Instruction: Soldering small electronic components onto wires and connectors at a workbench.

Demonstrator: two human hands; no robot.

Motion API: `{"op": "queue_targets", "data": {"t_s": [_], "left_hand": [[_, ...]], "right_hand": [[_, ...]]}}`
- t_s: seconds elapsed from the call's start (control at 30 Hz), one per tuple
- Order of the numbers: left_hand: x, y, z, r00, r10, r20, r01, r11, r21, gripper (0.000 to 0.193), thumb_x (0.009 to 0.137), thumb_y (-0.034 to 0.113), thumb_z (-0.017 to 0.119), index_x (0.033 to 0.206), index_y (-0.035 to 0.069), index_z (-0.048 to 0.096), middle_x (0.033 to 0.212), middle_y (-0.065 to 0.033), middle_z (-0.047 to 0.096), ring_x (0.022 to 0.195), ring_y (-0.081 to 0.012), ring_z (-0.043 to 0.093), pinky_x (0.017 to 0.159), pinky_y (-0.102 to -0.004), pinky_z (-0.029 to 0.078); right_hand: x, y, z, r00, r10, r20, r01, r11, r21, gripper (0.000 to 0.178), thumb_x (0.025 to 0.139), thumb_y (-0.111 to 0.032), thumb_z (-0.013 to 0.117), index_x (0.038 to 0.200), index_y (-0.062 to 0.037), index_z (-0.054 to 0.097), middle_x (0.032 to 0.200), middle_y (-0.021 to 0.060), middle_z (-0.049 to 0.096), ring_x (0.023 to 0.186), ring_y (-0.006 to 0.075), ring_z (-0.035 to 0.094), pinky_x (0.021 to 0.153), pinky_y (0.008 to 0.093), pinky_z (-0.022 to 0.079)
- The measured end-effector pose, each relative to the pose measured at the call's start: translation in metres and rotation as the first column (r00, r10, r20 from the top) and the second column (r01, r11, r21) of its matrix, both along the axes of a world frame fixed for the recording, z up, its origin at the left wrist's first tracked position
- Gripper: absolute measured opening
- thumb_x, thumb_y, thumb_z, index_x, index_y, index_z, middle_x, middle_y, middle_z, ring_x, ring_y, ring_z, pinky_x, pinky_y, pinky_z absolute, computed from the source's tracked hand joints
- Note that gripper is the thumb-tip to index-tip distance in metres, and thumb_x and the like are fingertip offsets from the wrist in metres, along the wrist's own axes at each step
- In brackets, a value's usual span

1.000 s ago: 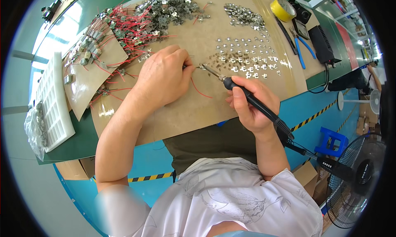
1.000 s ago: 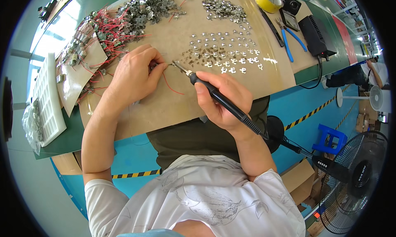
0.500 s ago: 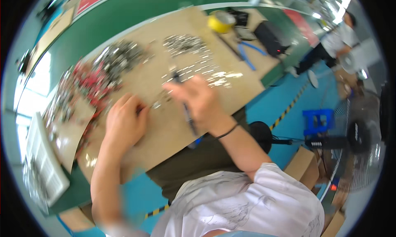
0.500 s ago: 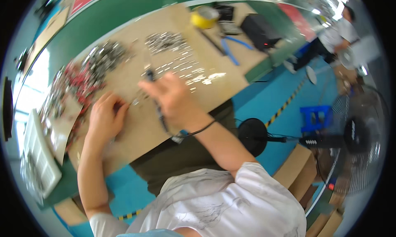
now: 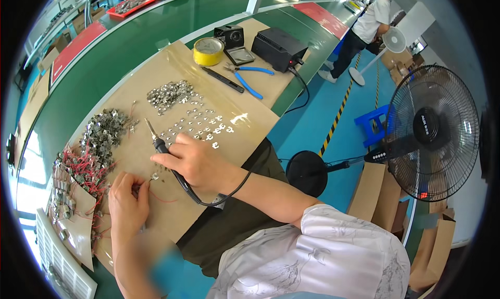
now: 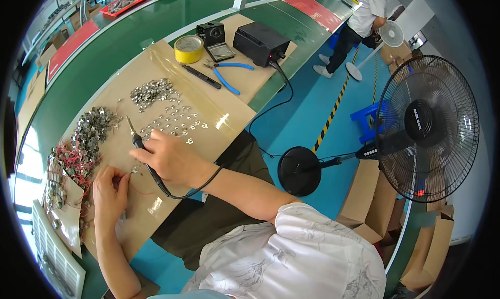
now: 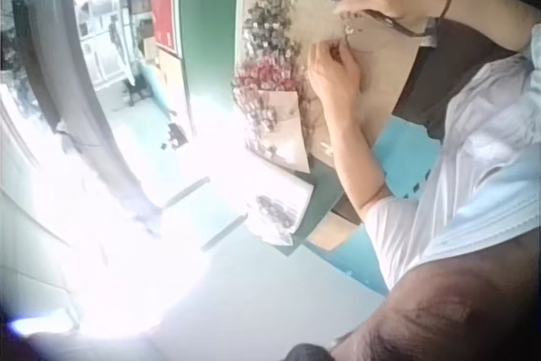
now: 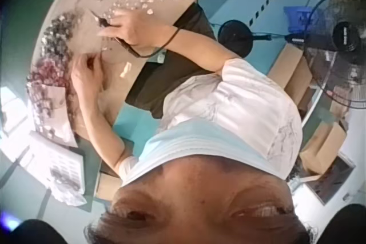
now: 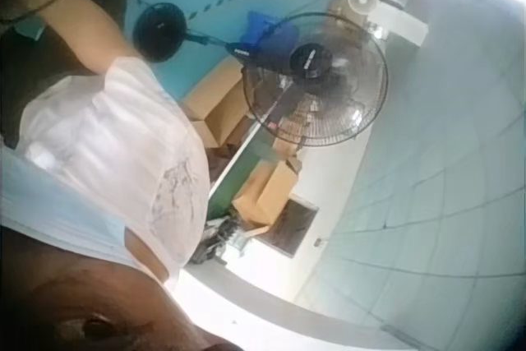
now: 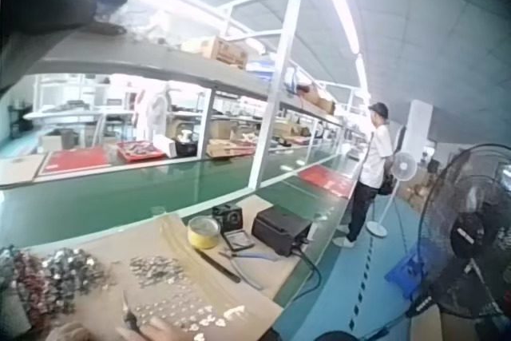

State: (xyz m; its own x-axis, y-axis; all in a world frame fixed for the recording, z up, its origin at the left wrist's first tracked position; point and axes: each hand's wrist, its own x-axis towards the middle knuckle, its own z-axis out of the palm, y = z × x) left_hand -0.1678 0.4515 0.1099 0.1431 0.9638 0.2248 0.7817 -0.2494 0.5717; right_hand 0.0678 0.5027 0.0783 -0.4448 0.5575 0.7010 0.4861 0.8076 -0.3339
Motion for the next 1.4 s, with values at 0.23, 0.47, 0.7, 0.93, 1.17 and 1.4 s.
{"op": "queue_targets", "data": {"t_s": [0.23, 0.47, 0.7, 0.93, 1.17, 1.4], "left_hand": [[0.002, -0.002, 0.004, 1.0, 0.001, 0.001, -0.001, 1.0, 0.002, 0.01, 0.089, 0.001, 0.073, 0.085, -0.002, 0.064, 0.082, -0.0149, 0.062, 0.069, -0.0322, 0.063, 0.064, -0.0422, 0.049], [0.001, -0.002, 0.006, 1.0, 0.01, 0.014, -0.01, 0.999, -0.035, 0.01, 0.089, 0.001, 0.073, 0.086, -0.003, 0.065, 0.082, -0.0147, 0.062, 0.069, -0.0303, 0.062, 0.064, -0.0404, 0.049], [-0.001, -0.001, 0.005, 0.999, 0.023, 0.038, -0.022, 0.999, -0.04, 0.01, 0.089, 0.001, 0.074, 0.086, -0.004, 0.065, 0.082, -0.015, 0.062, 0.068, -0.0289, 0.062, 0.064, -0.0399, 0.05], [-0.028, 0.008, 0.001, 0.976, 0.166, -0.139, -0.148, 0.98, 0.135, 0.01, 0.091, 0.004, 0.073, 0.089, -0.002, 0.065, 0.087, -0.0153, 0.063, 0.075, -0.0336, 0.064, 0.071, -0.0439, 0.051], [-0.022, 0.004, 0.015, 0.955, 0.241, -0.171, -0.2, 0.953, 0.225, 0.016, 0.09, 0.007, 0.076, 0.096, -0.001, 0.063, 0.093, -0.0171, 0.062, 0.085, -0.0363, 0.063, 0.076, -0.0451, 0.051], [-0.007, 0.018, 0.047, 0.92, 0.154, 0.361, -0.273, 0.912, 0.306, 0.008, 0.102, 0.004, 0.069, 0.104, 0.0, 0.061, 0.08, -0.0056, 0.065, 0.068, -0.0117, 0.063, 0.061, -0.0292, 0.05]], "right_hand": [[-0.002, -0.001, 0.001, 1.0, 0.03, 0.008, -0.03, 1.0, -0.005, 0.039, 0.089, -0.004, 0.065, 0.125, -0.0117, 0.076, 0.083, 0.0046, 0.059, 0.083, 0.0266, 0.057, 0.071, 0.0372, 0.055], [-0.001, -0.003, 0.001, 0.999, 0.046, 0.012, -0.046, 0.998, -0.035, 0.038, 0.09, -0.006, 0.066, 0.126, -0.0124, 0.075, 0.083, 0.0043, 0.06, 0.085, 0.0268, 0.058, 0.073, 0.0366, 0.056], [0.001, -0.003, 0.001, 0.998, 0.062, 0.016, -0.062, 0.997, -0.042, 0.038, 0.09, -0.006, 0.065, 0.127, -0.0127, 0.074, 0.083, 0.0043, 0.06, 0.085, 0.0261, 0.058, 0.072, 0.0365, 0.056], [0.002, -0.001, 0.001, 0.998, 0.068, 0.012, -0.068, 0.997, -0.03, 0.037, 0.091, -0.007, 0.066, 0.126, -0.0132, 0.075, 0.082, 0.0034, 0.059, 0.085, 0.0253, 0.059, 0.07, 0.0361, 0.057], [0.004, -0.006, -0.001, 0.996, 0.084, 0.041, -0.082, 0.995, -0.054, 0.037, 0.089, -0.008, 0.063, 0.125, -0.013, 0.073, 0.088, 0.0053, 0.062, 0.094, 0.0285, 0.061, 0.082, 0.0375, 0.059], [0.001, -0.001, -0.008, 0.997, 0.072, 0.023, -0.072, 0.997, 0.015, 0.044, 0.086, -0.006, 0.065, 0.126, -0.019, 0.076, 0.085, 0.0022, 0.063, 0.083, 0.0258, 0.06, 0.066, 0.0385, 0.055]]}}
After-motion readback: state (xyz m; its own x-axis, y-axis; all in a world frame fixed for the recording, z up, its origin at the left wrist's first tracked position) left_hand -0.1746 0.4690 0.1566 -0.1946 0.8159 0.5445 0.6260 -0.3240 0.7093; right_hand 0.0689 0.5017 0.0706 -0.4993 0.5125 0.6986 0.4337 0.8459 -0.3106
